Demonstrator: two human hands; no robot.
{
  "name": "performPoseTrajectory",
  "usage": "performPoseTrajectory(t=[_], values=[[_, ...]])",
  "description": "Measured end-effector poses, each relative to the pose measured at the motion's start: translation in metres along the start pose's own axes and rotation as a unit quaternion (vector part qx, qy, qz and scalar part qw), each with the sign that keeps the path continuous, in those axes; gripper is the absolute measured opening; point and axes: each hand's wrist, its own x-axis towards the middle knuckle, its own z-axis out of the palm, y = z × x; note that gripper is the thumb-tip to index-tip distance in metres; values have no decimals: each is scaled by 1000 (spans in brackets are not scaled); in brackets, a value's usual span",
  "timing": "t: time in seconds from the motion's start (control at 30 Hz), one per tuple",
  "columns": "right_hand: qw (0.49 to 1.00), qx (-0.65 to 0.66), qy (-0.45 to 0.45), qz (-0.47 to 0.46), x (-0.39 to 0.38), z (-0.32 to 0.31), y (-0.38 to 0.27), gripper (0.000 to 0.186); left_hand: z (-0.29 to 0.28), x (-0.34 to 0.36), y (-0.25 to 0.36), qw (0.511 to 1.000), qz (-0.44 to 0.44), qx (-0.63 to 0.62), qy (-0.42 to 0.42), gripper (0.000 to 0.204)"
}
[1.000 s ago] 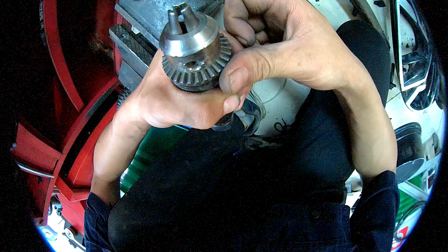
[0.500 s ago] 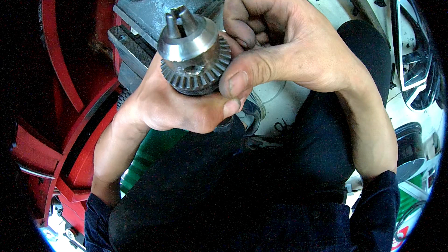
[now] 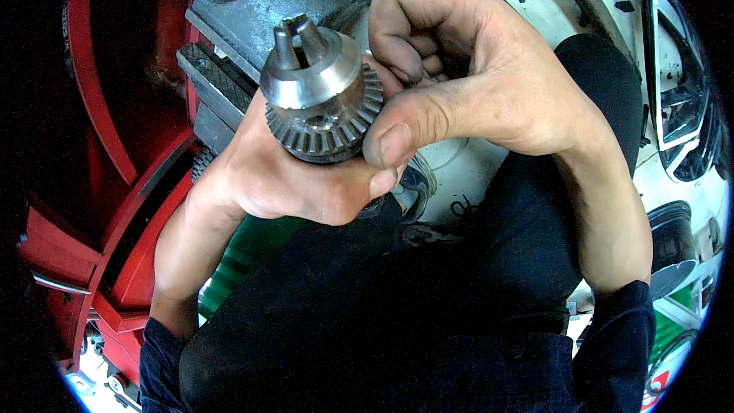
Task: The person uses a hammer and punch to remove a gear from a shaft clamped in a bench vise. They then inspect the removed gear and shaft assembly by hand.
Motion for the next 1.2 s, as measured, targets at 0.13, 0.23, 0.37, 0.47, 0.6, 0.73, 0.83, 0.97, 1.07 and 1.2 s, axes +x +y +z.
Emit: performPoseTrajectory(t=[0.13,0.23,0.37,0.47,0.6,0.73,0.83,0.97,1.07,1.2], values=[[1000,-2,-1,3,-1,0,-1,68,-1,0,1,1000,-9,22,-3,39],[1000,-4,-4,4,0,-2,0,68,-1,-1,1,999,-12,35,-4,39],[1000,-2,3,7,-1,-1,-2,65,-2,-1,-1,999,-5,49,-4,40],[1000,11,0,13,-1,-1,-2,65,-1,-1,0,998,-3,56,1,40],[1000,13,-8,10,1,0,-1,66,-2,-1,2,999,-19,45,-8,40],[1000,17,-16,6,3,0,0,67,-1,-2,0,999,-10,45,-1,42],[999,22,-24,-1,2,-1,1,67,0,-2,1,1000,-6,-11,-3,45],[996,11,-60,-67,0,-4,6,66,18,-6,-5,994,1,-96,53,27],[991,-18,-96,-87,-1,-3,3,64,36,-14,-14,994,63,-53,66,41],[973,-80,-188,-103,2,-4,2,62,56,-20,-27,993,94,-10,71,44]])
